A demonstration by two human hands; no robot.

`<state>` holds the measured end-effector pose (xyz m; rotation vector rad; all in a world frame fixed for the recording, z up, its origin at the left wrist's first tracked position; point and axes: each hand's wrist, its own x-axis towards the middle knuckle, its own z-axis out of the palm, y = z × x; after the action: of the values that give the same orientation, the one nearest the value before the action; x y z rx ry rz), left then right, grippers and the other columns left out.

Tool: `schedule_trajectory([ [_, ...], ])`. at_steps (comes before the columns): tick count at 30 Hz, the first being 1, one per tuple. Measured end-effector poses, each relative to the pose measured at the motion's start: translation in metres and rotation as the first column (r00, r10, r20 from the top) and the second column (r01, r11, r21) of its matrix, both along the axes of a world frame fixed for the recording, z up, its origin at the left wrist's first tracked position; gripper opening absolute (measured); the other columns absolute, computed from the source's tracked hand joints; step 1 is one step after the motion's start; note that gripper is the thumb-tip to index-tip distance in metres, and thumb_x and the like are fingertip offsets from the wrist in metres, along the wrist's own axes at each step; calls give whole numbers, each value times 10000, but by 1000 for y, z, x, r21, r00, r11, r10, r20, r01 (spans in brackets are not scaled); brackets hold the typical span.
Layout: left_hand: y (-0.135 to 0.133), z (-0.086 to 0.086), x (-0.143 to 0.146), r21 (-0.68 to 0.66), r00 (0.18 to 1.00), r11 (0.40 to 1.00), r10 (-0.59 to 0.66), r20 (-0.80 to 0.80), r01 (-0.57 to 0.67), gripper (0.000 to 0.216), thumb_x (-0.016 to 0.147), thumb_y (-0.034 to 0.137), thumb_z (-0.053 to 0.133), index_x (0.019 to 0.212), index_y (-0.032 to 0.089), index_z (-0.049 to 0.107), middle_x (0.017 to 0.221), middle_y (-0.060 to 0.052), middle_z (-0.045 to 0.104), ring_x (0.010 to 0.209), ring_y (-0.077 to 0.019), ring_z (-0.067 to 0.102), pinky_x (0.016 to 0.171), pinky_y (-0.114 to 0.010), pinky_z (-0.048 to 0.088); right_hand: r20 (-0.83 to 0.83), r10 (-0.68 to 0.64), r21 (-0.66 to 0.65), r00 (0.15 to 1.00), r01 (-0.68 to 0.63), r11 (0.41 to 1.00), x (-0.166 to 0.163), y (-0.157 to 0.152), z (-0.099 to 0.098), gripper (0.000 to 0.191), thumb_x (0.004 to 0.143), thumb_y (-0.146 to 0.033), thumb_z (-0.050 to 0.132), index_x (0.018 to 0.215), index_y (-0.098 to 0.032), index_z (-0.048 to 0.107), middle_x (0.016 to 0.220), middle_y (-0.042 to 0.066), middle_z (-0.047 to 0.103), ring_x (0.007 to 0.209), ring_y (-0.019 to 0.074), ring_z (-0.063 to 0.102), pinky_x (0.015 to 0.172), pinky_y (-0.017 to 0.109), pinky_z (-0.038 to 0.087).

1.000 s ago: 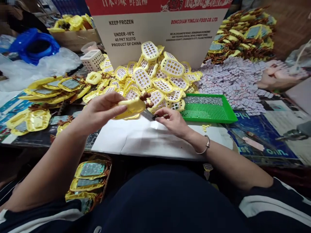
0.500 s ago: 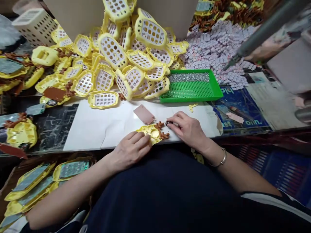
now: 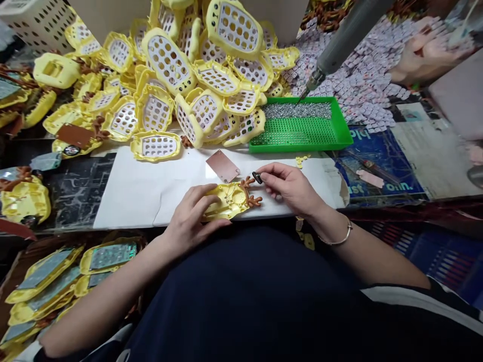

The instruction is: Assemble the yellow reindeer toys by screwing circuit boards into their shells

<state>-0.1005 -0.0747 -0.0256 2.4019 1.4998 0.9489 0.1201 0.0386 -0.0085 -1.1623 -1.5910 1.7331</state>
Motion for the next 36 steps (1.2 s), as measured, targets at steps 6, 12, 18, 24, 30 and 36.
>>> schedule_trajectory([
  [6,21,13,-15,-101,996,994,39,80,-30,215,920,294,536,1111,195,547,1152,-143,631,1053,-246,616,868,-402,530,65,-9,162,998,-2,987,-2,7,7,189,779,-324,624,861,-153,626,579,-64,496,484,46,417,438,200,339],
  [12,85,21,-27,-68,938,988,-151,-312,136,391,891,119,442,1239,223,584,1326,-114,602,1213,-293,529,971,-493,443,18,192,90,981,-193,977,-15,3,16,172,790,-307,610,874,-158,631,603,-55,545,482,47,441,452,195,362],
  [18,111,27,-29,-145,851,939,-343,-398,310,257,915,169,439,1037,208,662,986,-68,704,1017,-229,613,995,-440,405,194,327,295,925,-373,880,-18,-3,6,104,840,-234,580,842,-157,650,752,2,625,599,90,567,613,249,478],
  [24,94,40,-37,-54,907,987,-163,-388,154,261,915,188,418,830,208,664,779,-61,641,792,-221,602,856,-415,464,473,284,631,834,-546,551,-15,-7,0,177,935,-203,492,945,-143,659,888,67,647,803,145,595,736,264,473],
  [30,69,41,-42,14,941,1000,-6,-340,11,239,925,260,439,874,215,668,806,-74,646,787,-233,596,705,-363,468,719,195,548,668,-716,432,-21,-16,11,198,944,-173,459,971,-136,652,892,72,614,767,150,565,647,255,410],
  [36,58,39,-48,-2,993,1000,8,-119,-8,152,899,262,522,855,220,661,794,-52,635,749,-203,597,668,-325,461,872,207,352,443,-863,363,-38,-6,31,111,908,-152,523,862,-151,624,855,48,620,685,131,510,559,265,273],
])
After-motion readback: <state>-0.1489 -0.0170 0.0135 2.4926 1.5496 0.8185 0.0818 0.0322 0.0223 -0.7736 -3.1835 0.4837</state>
